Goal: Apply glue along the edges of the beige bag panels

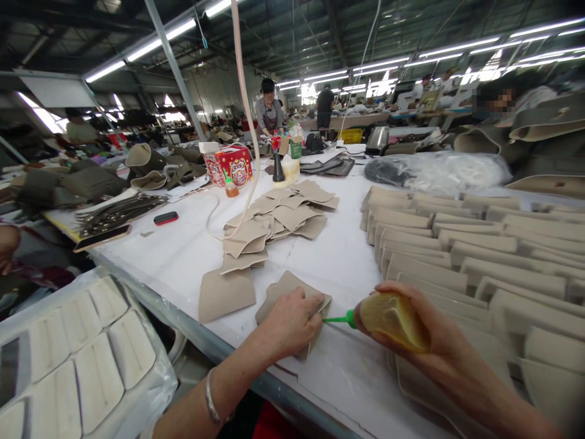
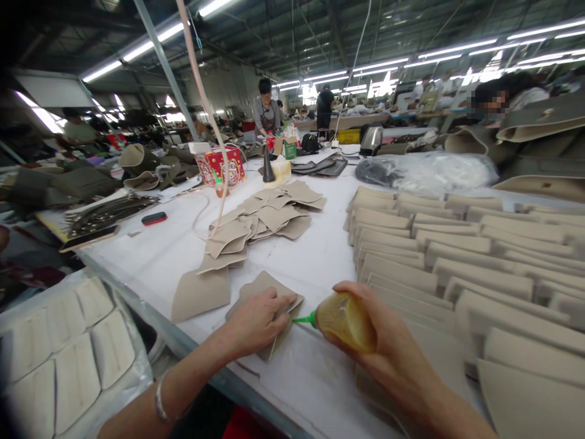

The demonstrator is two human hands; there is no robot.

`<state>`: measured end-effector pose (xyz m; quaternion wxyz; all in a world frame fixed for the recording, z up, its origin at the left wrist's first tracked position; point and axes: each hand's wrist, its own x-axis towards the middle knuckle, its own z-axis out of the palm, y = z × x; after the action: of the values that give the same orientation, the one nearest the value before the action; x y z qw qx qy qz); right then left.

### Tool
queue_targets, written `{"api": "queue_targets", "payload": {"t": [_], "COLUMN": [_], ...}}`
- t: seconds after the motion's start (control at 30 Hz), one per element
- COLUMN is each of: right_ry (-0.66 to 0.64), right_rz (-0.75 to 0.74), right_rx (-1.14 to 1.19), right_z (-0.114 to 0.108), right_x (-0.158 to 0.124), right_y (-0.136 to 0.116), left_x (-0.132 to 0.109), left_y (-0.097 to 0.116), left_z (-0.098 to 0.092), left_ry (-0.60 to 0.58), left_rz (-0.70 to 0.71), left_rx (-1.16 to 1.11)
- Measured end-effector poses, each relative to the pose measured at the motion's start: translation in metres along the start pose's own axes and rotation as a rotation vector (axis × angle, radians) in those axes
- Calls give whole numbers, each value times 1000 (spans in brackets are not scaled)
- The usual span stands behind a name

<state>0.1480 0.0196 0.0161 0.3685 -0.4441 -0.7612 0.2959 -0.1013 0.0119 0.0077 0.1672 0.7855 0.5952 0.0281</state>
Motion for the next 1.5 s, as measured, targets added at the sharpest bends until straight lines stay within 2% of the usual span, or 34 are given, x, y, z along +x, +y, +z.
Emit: {"api": "queue_targets", "payload": {"t": [0.23,0.33,0.43,0.6,0.77,0.93,1.1,1.27,1.43,1.5], "right_ry": [52,-23,-118,39,-116,8,-119,45,-58,-48], "right_rz": [28,52,140,110,177,152,177,150,164,191], "right_rx": [1,54,149,53,147,78,145,57,111,134], "right_z": [1,3,5,6,7,7,6,8,10,11], "right_x": [2,-1,-2,0,-4,-2,-4,-6,-9,-9], "right_y": [3,-3,-5,-5,-14,-11,-13,-10,-16,-16], "left_x": [1,1,0,0,1,1,2,1,2,2], "left_y": [-1,-1,-1,-1,-1,-2,-2,-1,-1,-1], "left_z": [0,-1,-2,-2,-2,-1,-1,-1,-2,-2], "left_ry": [12,7,7,7,3,20,16,20,11,12], "left_rz": [13,15,17,9,8,13,14,6,-3,-9], "left_rx": [-13,-27,-28,-35,-44,-50,-53,-63,-70,-67]}}
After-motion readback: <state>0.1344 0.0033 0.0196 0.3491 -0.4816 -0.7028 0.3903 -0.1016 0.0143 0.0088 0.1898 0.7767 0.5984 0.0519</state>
